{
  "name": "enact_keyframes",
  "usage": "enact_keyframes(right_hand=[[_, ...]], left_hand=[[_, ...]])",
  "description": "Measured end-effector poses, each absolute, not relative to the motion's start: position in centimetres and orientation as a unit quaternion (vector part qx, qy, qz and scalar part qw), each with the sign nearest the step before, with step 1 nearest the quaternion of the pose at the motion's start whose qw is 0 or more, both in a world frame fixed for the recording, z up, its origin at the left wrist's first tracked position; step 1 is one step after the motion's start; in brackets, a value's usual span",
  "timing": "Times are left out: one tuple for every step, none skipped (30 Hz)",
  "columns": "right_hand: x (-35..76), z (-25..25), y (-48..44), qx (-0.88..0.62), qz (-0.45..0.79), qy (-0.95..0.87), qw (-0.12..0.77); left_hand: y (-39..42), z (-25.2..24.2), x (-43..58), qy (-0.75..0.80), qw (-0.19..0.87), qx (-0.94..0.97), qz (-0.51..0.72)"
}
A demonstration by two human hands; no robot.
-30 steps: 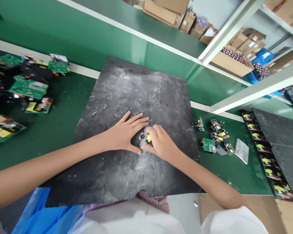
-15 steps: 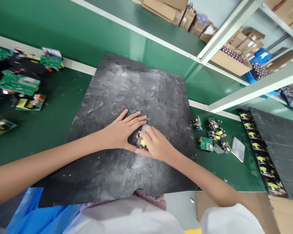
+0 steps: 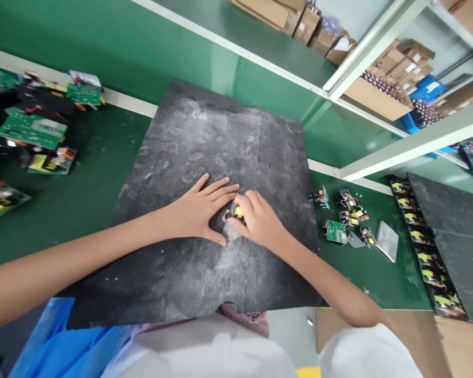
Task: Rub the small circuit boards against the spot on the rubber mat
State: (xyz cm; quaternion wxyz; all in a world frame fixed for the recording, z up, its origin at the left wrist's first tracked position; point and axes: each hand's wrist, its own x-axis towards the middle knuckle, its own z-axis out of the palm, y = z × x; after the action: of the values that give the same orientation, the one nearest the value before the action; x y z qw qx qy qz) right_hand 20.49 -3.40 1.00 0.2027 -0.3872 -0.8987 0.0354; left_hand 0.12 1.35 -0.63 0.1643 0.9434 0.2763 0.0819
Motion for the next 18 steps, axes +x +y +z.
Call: enact_keyframes(right_hand=[[20.4, 1.0, -3.6, -0.368, 0.039, -0.908, 0.196], [20.4, 1.0, -3.9, -0.344, 0.041, -0.919, 0.187], [20.4, 1.0, -4.1, -0.323, 0.041, -0.928, 0.18], [20.4, 1.0, -4.1, -0.314, 0.04, -0.932, 0.178], [20.5, 1.0, -4.0, -0.322, 0.039, -0.929, 0.181], [20.5, 1.0, -3.7, -0.342, 0.039, -0.919, 0.189], [20.6, 1.0, -3.5, -0.368, 0.04, -0.907, 0.201], [20.6, 1.0, -3.3, -0.391, 0.041, -0.896, 0.208], [20.5, 1.0, -3.2, -0.404, 0.042, -0.889, 0.21], [20.4, 1.0, -3.4, -0.4, 0.044, -0.891, 0.208], [20.3, 1.0, -3.6, -0.385, 0.048, -0.9, 0.2], [20.3, 1.0, -3.9, -0.362, 0.052, -0.911, 0.189], [20.2, 1.0, -4.2, -0.341, 0.054, -0.921, 0.183], [20.2, 1.0, -4.3, -0.329, 0.055, -0.925, 0.182], [20.3, 0.9, -4.3, -0.332, 0.056, -0.923, 0.187], [20.4, 0.9, -4.0, -0.35, 0.055, -0.914, 0.198], [20.6, 0.9, -3.7, -0.375, 0.055, -0.901, 0.212], [20.7, 0.9, -3.4, -0.399, 0.055, -0.887, 0.225]], left_hand=[[1.4, -0.6, 0.1, 0.275, 0.168, 0.943, 0.078], [1.4, -0.6, 0.1, 0.274, 0.171, 0.943, 0.074], [1.4, -0.6, 0.1, 0.274, 0.173, 0.943, 0.072], [1.4, -0.6, 0.1, 0.275, 0.172, 0.943, 0.072], [1.4, -0.6, 0.1, 0.275, 0.17, 0.943, 0.074], [1.4, -0.6, 0.1, 0.276, 0.166, 0.944, 0.078], [1.4, -0.7, 0.2, 0.276, 0.163, 0.944, 0.082], [1.4, -0.7, 0.2, 0.277, 0.159, 0.944, 0.085], [1.4, -0.7, 0.2, 0.278, 0.158, 0.944, 0.087], [1.4, -0.7, 0.3, 0.278, 0.158, 0.943, 0.088], [1.4, -0.8, 0.3, 0.278, 0.159, 0.943, 0.088], [1.4, -0.8, 0.2, 0.278, 0.16, 0.943, 0.087], [1.4, -0.8, 0.2, 0.277, 0.162, 0.943, 0.086], [1.4, -0.7, 0.2, 0.276, 0.164, 0.943, 0.084], [1.5, -0.7, 0.2, 0.275, 0.165, 0.944, 0.082], [1.5, -0.7, 0.2, 0.275, 0.166, 0.944, 0.081], [1.5, -0.6, 0.2, 0.276, 0.167, 0.943, 0.079], [1.5, -0.6, 0.2, 0.278, 0.167, 0.943, 0.078]])
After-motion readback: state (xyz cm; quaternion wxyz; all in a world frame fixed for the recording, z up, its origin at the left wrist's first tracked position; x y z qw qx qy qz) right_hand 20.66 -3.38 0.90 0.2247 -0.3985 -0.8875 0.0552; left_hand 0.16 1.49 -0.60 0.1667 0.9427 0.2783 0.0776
